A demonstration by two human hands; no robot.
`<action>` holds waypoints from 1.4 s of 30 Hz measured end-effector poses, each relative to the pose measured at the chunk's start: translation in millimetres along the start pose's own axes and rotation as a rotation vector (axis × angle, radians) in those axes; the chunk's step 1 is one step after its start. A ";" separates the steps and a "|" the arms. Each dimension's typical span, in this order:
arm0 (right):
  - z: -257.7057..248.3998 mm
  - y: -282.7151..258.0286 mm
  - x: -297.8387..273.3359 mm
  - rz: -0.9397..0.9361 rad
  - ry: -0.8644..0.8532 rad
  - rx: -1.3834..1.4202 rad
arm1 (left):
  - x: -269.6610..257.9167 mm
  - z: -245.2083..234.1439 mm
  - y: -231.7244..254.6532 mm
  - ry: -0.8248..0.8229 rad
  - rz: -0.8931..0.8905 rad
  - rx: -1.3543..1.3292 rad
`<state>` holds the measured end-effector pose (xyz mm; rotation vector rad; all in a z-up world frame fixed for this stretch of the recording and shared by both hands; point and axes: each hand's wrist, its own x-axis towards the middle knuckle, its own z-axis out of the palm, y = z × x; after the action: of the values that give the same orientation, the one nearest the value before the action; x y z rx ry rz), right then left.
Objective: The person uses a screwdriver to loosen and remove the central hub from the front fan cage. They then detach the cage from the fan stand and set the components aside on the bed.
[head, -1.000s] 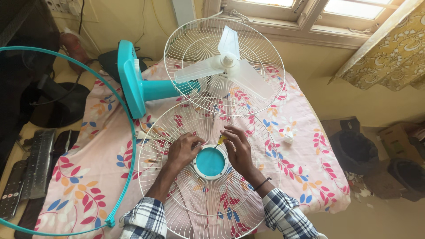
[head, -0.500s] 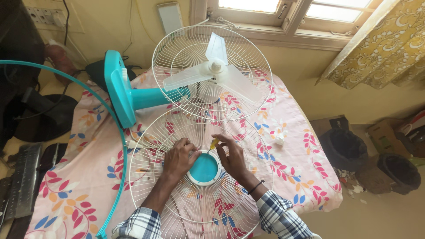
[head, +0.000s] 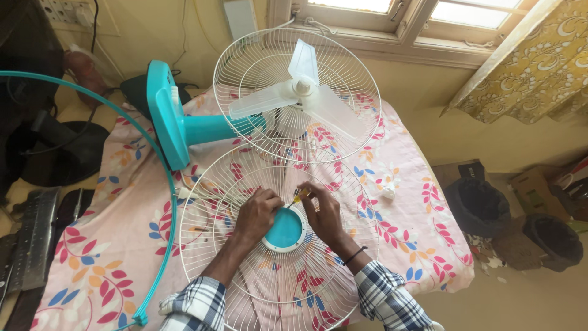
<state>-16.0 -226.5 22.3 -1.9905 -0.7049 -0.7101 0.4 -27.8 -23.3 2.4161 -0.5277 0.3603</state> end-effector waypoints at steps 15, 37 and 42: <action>-6.2 1.1 4.3 0.002 0.142 0.012 | 11.4 -10.3 13.8 -0.136 -0.091 0.085; -0.7 25.4 -2.8 0.184 -0.455 -0.450 | 6.2 26.9 -5.0 0.026 0.201 0.376; -1.9 15.4 3.0 0.212 -0.444 -0.431 | 6.8 35.0 -9.0 0.039 0.233 0.442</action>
<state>-3.5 -234.4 16.9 -2.6182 -0.6134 -0.3054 14.8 -45.4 -52.2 2.7660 -0.7826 0.6839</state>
